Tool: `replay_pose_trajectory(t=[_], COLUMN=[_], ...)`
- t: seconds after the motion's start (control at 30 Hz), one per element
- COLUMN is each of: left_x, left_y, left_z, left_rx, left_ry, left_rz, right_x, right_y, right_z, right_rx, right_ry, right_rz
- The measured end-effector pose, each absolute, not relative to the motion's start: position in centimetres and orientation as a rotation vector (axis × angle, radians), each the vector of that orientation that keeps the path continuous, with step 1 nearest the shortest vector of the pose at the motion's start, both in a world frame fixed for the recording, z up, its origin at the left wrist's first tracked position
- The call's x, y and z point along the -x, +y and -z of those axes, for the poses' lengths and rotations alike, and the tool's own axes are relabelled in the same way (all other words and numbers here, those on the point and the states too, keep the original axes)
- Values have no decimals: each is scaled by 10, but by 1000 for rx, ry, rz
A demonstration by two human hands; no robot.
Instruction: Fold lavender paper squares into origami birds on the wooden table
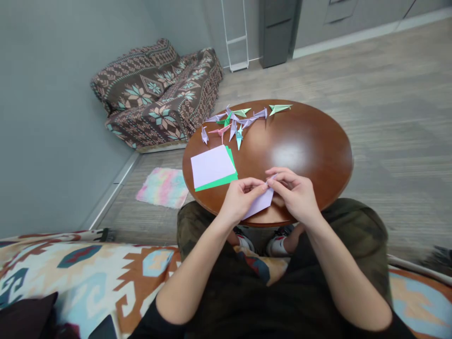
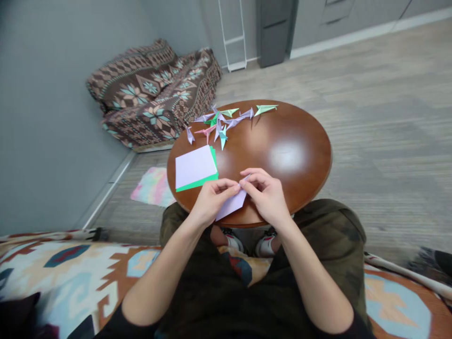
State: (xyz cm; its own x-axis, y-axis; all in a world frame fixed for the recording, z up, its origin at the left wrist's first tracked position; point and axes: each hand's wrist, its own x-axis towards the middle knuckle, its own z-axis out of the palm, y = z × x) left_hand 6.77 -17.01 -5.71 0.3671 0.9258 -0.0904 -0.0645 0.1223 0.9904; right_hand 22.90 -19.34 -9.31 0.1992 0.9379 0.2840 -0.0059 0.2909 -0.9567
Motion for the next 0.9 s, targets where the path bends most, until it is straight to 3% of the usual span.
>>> replay_pose_trajectory(t=[0.9], left_x=[-72], left_y=[-172], left_z=[54], left_rx=[-1172], left_ry=[917], left_rz=[-857], right_x=[-230], right_y=[-196], right_z=[91], right_rx=[981], right_ry=[-1238], right_rz=[-828])
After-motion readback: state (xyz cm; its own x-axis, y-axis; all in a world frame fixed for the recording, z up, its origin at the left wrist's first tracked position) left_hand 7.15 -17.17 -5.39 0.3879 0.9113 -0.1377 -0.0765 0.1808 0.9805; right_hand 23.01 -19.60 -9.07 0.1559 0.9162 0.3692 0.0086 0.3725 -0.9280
